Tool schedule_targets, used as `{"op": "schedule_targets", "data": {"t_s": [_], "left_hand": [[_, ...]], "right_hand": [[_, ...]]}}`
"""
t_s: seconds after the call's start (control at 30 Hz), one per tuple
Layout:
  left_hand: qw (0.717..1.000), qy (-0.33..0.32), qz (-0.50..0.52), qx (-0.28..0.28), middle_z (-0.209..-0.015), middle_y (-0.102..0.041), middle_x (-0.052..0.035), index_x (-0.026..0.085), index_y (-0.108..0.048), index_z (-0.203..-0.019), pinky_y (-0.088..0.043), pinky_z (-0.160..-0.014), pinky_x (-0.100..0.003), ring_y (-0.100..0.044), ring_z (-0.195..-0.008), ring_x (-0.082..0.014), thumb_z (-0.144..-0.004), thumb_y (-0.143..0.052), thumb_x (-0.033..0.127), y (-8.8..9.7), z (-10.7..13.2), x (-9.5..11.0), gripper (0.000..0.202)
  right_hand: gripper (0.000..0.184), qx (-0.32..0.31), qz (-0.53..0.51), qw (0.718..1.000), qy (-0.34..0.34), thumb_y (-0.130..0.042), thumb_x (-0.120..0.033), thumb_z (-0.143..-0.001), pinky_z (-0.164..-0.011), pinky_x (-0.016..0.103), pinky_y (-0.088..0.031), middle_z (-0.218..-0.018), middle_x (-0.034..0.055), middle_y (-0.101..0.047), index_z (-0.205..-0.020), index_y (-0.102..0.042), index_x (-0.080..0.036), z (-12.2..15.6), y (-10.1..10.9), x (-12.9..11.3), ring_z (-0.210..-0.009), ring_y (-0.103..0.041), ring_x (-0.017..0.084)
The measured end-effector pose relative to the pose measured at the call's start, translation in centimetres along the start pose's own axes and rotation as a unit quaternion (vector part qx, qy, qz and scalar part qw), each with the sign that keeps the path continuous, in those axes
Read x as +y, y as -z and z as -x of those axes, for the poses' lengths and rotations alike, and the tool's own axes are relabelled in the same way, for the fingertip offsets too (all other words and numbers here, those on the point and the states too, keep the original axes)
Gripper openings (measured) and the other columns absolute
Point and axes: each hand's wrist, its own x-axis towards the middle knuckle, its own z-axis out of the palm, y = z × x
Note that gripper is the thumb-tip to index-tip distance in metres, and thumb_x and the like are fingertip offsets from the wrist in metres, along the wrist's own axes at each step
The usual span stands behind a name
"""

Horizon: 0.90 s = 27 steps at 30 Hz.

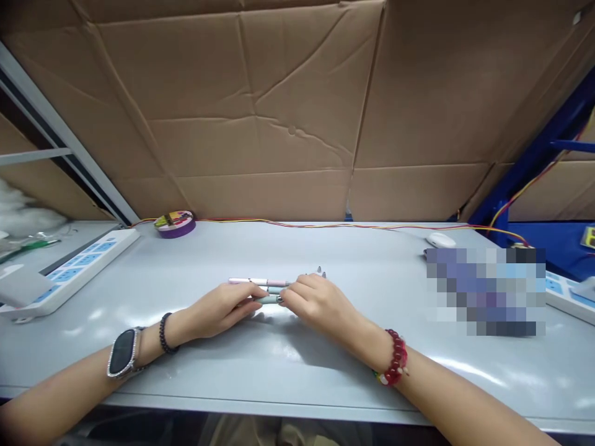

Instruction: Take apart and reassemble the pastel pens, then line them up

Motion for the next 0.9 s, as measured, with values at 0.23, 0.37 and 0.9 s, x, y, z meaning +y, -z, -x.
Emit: {"op": "schedule_targets", "data": {"t_s": [0.23,0.37,0.9], "left_hand": [[1.000,0.004,0.012,0.022,-0.081,-0.063,0.0013,0.020,-0.053,-0.101,-0.041,-0.067,-0.022,-0.057,-0.067,-0.0111,-0.090,-0.044,0.025,-0.3,0.2,0.3,0.015],[0.998,-0.034,-0.030,0.039,-0.080,-0.064,0.0002,0.019,-0.055,-0.098,-0.042,-0.063,-0.022,-0.058,-0.070,-0.0129,-0.090,-0.044,0.025,-0.7,0.3,-0.1,0.015],[0.931,0.076,0.087,0.346,-0.145,-0.017,0.0088,0.041,-0.017,-0.135,-0.023,-0.107,-0.048,-0.018,-0.133,-0.0243,-0.086,-0.035,0.056,5.7,0.4,3.2,0.054]], "right_hand": [[0.029,-0.029,-0.017,0.999,0.019,-0.034,-0.013,-0.091,-0.054,0.025,-0.027,-0.063,0.0015,-0.049,-0.070,-0.053,-0.016,0.0,-0.8,0.5,-0.058,-0.036,0.013],[0.032,-0.085,-0.096,0.991,-0.023,-0.030,-0.026,-0.093,-0.055,0.025,-0.029,-0.063,0.0016,-0.049,-0.070,-0.052,-0.017,0.1,-1.4,0.4,-0.059,-0.039,0.013],[0.033,-0.251,0.017,0.955,-0.157,-0.036,-0.043,-0.089,-0.049,0.024,-0.029,-0.065,0.0044,-0.064,-0.084,-0.057,-0.018,-0.2,-0.5,0.0,-0.053,-0.056,0.016]]}}
